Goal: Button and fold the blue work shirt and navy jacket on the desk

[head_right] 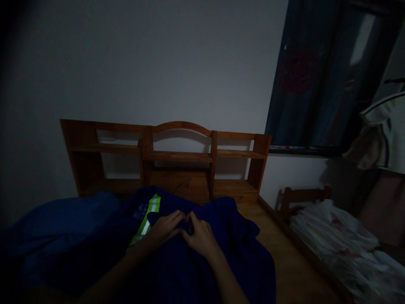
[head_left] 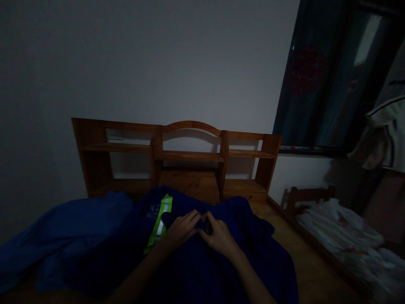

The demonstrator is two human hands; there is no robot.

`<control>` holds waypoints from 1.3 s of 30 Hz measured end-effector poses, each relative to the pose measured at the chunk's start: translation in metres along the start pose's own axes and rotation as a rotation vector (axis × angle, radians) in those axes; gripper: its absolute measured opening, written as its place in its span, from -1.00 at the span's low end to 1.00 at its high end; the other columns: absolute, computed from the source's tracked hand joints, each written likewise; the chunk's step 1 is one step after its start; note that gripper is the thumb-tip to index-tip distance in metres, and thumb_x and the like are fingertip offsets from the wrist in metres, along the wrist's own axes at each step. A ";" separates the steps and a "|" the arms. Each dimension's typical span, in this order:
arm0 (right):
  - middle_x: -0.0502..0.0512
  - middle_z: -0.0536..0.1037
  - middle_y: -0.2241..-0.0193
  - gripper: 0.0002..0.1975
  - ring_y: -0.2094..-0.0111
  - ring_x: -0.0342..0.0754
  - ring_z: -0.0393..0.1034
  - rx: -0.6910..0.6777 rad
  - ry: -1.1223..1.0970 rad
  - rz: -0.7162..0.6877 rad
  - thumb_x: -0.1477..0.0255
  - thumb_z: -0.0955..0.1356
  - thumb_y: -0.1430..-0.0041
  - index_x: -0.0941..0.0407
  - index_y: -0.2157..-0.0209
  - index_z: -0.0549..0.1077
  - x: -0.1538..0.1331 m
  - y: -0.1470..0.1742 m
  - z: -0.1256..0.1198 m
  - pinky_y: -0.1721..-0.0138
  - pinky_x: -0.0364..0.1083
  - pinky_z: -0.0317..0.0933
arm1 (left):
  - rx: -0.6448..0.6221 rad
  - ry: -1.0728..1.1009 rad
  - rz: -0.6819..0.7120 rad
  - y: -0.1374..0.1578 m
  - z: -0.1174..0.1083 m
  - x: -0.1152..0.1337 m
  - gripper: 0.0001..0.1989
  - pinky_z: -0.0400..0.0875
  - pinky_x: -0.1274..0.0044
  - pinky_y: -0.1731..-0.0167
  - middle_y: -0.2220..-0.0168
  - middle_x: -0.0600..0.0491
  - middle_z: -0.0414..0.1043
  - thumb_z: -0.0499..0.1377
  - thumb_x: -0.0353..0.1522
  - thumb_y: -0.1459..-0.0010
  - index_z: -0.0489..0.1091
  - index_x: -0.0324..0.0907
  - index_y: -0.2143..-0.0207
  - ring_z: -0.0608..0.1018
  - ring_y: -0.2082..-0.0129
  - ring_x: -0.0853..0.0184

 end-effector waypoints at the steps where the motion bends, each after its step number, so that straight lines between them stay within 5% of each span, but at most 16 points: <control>1: -0.11 0.40 0.57 -0.67 0.54 -0.15 0.33 -0.019 -0.035 0.021 0.29 0.35 -0.08 0.04 0.11 0.29 0.007 -0.001 0.002 0.50 -0.22 0.10 | -0.019 0.013 -0.001 0.000 0.003 -0.001 -0.62 0.37 0.51 0.16 -0.07 -0.04 0.27 0.05 -0.33 -0.19 0.15 -0.10 -0.08 0.37 -0.04 0.25; 7: -0.05 0.44 0.37 -0.51 0.47 -0.20 0.33 -0.038 -0.320 0.116 0.30 0.44 0.06 0.03 0.05 0.30 0.040 -0.009 0.008 0.46 -0.24 0.16 | -0.041 0.137 -0.040 0.001 0.009 -0.003 -0.71 0.32 0.54 0.18 0.03 0.04 0.37 0.04 -0.34 -0.18 0.22 -0.08 0.02 0.44 0.05 0.29; 16: 0.01 0.44 0.17 -0.57 0.47 -0.24 0.30 0.005 -0.533 0.138 0.37 0.43 0.08 0.05 0.10 0.38 0.054 -0.011 0.012 0.41 -0.22 0.21 | 0.057 0.223 -0.068 -0.002 -0.004 -0.003 -0.78 0.30 0.55 0.13 0.14 0.07 0.42 0.01 -0.34 -0.20 0.31 -0.09 0.10 0.46 0.12 0.34; 30: -0.08 0.45 0.47 -0.68 0.48 -0.20 0.32 0.105 -0.370 0.109 0.35 0.30 -0.12 0.07 0.06 0.30 0.042 -0.010 -0.003 0.45 -0.23 0.15 | 0.095 0.057 -0.019 -0.001 -0.014 0.000 -0.74 0.32 0.59 0.26 0.18 0.04 0.37 -0.03 -0.33 -0.26 0.34 -0.10 0.06 0.45 0.18 0.36; 35: -0.07 0.45 0.52 -0.88 0.50 -0.19 0.33 0.107 -0.218 0.088 0.39 0.27 -0.13 0.10 0.28 0.37 0.036 -0.008 -0.006 0.43 -0.23 0.14 | 0.124 -0.013 -0.056 0.001 -0.007 -0.003 -0.73 0.31 0.56 0.26 0.11 0.02 0.38 -0.01 -0.31 -0.25 0.32 -0.10 0.04 0.44 0.10 0.32; 39: -0.04 0.47 0.52 -0.85 0.48 -0.17 0.34 0.064 -0.117 0.051 0.37 0.27 -0.14 0.10 0.41 0.44 0.032 -0.007 -0.002 0.40 -0.22 0.14 | 0.133 -0.063 -0.076 0.002 -0.001 -0.004 -0.72 0.32 0.54 0.27 0.07 -0.02 0.38 -0.01 -0.31 -0.24 0.33 -0.12 0.04 0.45 0.09 0.30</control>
Point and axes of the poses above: each hand's wrist, its own y-axis away from the middle knuckle, its own z-axis out of the palm, x = y × z, the point moved 10 cm from there along -y, towards the middle knuckle
